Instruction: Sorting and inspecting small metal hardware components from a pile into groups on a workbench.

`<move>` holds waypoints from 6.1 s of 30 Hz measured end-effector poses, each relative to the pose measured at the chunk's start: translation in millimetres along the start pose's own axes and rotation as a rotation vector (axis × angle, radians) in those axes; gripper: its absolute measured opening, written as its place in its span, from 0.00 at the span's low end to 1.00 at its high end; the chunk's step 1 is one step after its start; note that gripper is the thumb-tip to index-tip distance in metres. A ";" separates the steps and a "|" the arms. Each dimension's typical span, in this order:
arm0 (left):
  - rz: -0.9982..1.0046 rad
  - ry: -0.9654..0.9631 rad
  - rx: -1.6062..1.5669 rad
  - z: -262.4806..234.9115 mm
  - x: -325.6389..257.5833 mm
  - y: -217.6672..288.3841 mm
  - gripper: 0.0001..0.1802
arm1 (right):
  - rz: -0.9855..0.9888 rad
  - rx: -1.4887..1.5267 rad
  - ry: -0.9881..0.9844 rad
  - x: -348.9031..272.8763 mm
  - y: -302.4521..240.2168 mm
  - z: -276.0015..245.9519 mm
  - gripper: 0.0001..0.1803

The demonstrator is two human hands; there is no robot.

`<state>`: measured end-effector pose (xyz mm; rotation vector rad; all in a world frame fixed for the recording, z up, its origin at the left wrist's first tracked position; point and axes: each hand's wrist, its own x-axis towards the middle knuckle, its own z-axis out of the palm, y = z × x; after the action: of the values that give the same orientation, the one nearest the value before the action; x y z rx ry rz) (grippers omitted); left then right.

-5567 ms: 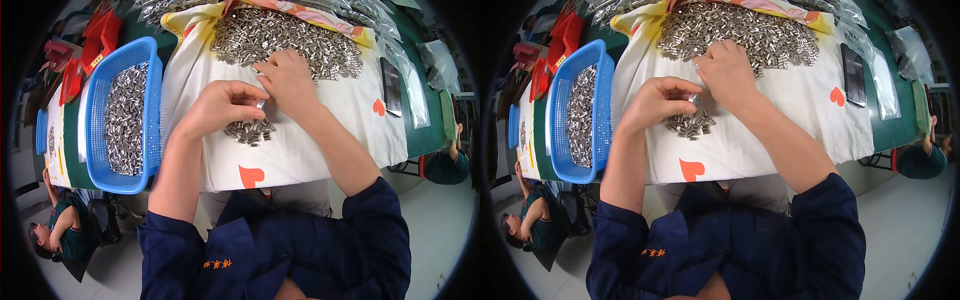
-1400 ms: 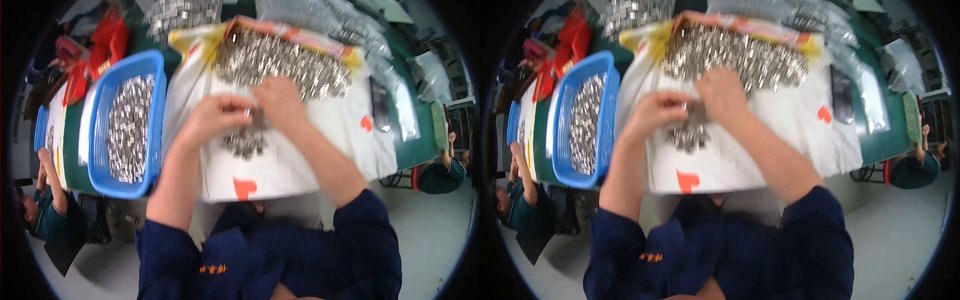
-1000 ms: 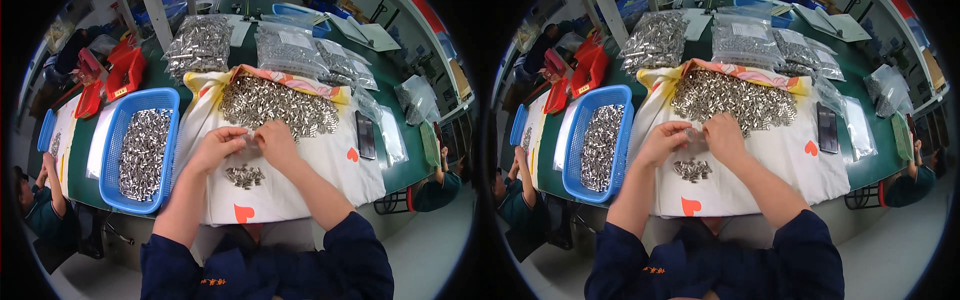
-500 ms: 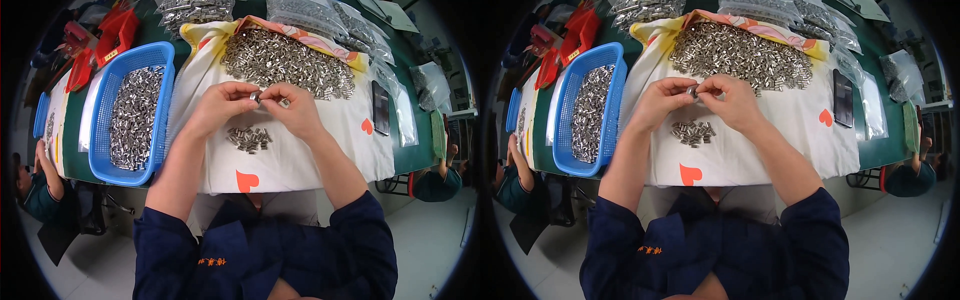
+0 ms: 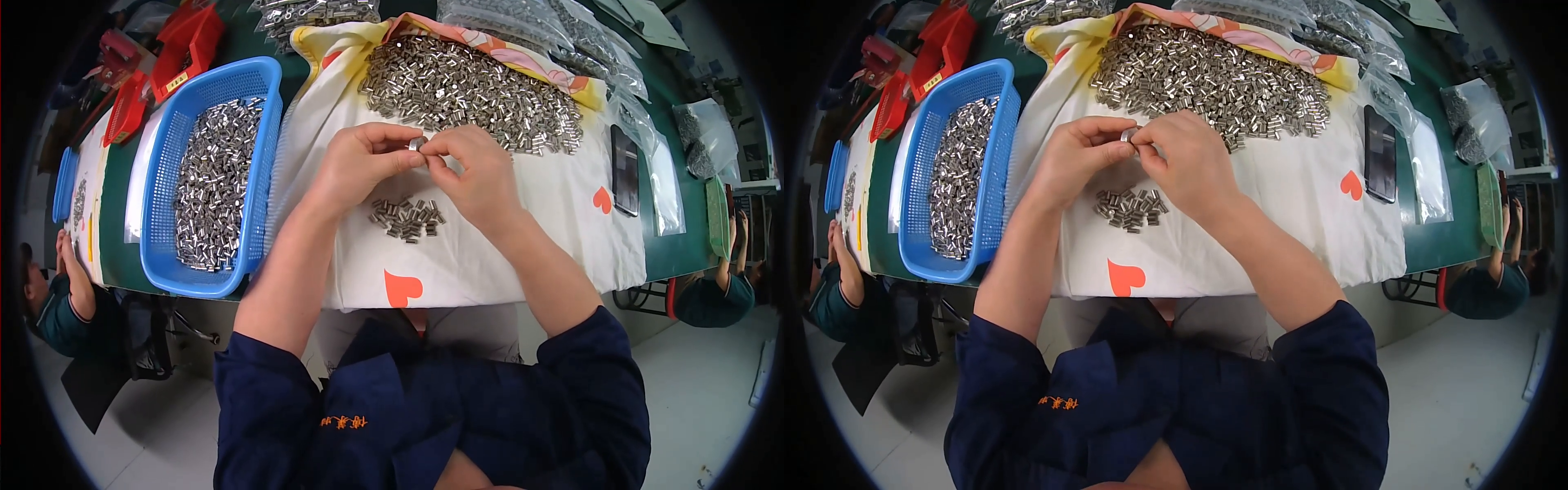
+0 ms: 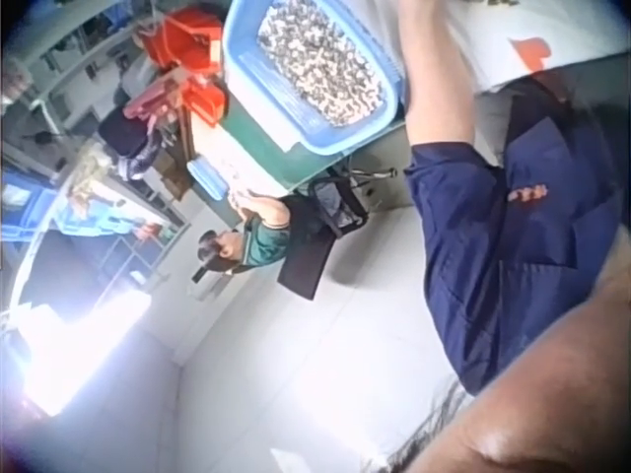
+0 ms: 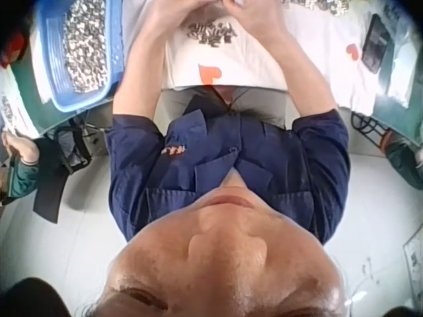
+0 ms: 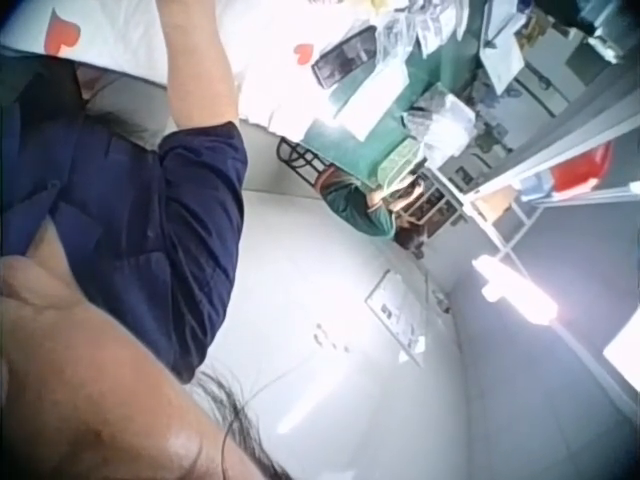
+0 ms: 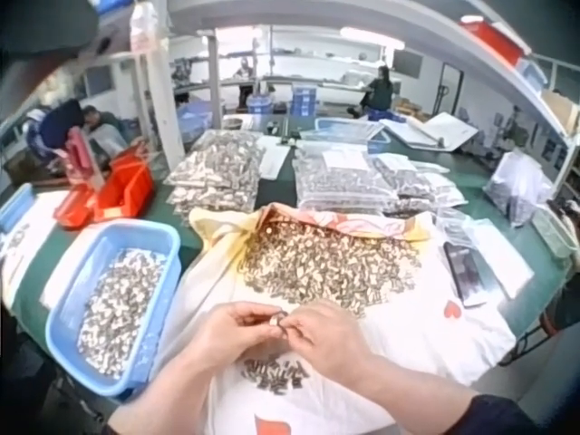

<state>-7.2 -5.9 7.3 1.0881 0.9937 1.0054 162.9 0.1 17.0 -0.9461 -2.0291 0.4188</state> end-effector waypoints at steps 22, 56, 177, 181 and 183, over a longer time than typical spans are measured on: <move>-0.094 -0.215 0.124 0.4 -3.8 2.8 0.14 | -0.028 -0.438 -0.098 7.6 31.5 10.0 0.07; -0.057 -0.119 0.057 -4.2 -4.1 4.0 0.15 | 0.332 0.311 -0.283 6.9 5.7 -16.7 0.08; -0.079 -0.083 0.061 -2.2 -1.5 1.5 0.15 | 0.384 -0.018 -0.288 11.8 15.4 -46.5 0.07; -0.080 -0.096 0.092 -1.1 -0.4 0.6 0.14 | 0.354 -0.304 -0.427 3.8 20.3 -46.0 0.05; -0.070 -0.094 0.075 -1.1 -0.2 -0.1 0.14 | 0.295 -0.339 -0.428 1.8 21.3 -42.7 0.04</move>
<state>-8.3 -5.8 7.0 1.1444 0.9928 0.8589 206.5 13.6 30.8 -1.4758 -2.4015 0.4741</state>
